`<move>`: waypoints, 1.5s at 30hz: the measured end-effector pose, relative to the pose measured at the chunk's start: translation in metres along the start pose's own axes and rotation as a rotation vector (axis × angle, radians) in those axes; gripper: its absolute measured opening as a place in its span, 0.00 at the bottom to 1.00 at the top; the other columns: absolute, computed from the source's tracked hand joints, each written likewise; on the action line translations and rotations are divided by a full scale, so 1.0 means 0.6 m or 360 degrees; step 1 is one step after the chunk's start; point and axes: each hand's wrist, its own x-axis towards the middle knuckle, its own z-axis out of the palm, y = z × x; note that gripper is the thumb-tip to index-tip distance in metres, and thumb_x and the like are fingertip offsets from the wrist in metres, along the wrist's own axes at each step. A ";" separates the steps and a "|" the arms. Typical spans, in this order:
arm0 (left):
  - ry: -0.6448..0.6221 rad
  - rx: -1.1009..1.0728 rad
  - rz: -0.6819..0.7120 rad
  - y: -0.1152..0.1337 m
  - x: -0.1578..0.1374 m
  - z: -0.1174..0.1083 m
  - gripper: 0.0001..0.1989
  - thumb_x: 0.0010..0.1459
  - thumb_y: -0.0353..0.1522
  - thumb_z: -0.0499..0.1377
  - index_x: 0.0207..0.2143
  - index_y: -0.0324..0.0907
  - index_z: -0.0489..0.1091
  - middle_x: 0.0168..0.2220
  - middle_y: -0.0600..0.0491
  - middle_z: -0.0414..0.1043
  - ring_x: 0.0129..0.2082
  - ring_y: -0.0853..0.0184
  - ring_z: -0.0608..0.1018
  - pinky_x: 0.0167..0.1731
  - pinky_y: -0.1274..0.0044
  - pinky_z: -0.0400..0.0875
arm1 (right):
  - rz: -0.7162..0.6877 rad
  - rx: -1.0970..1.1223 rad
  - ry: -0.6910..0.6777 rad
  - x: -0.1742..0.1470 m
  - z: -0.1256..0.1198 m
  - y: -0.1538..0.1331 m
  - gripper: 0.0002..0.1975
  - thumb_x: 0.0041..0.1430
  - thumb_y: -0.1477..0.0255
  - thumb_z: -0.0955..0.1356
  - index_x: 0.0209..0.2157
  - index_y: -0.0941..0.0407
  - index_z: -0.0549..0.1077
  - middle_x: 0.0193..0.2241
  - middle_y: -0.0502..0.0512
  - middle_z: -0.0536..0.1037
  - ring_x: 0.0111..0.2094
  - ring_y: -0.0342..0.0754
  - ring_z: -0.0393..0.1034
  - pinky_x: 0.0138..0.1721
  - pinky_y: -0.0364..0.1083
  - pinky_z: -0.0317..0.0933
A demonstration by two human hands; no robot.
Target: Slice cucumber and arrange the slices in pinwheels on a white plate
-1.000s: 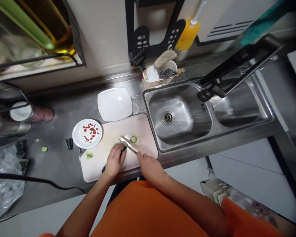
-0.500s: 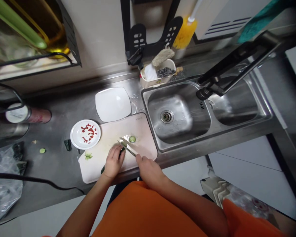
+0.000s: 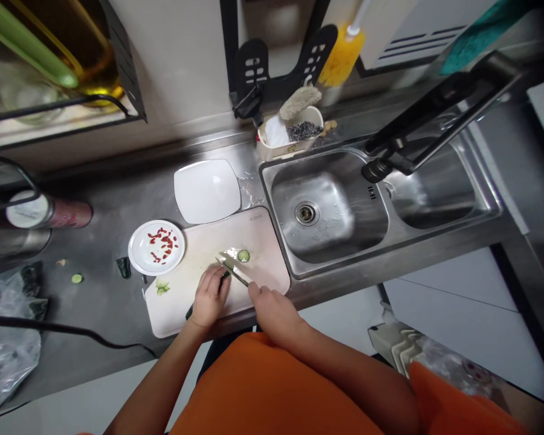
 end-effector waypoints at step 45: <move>-0.0116 -0.0151 -0.0125 0.001 0.003 -0.005 0.13 0.61 0.31 0.53 0.49 0.41 0.66 0.46 0.44 0.71 0.50 0.61 0.72 0.51 0.65 0.68 | 0.0031 -0.0117 0.0298 0.041 -0.010 0.044 0.15 0.61 0.81 0.55 0.47 0.56 0.64 0.43 0.60 0.67 0.35 0.47 0.70 0.36 0.45 0.61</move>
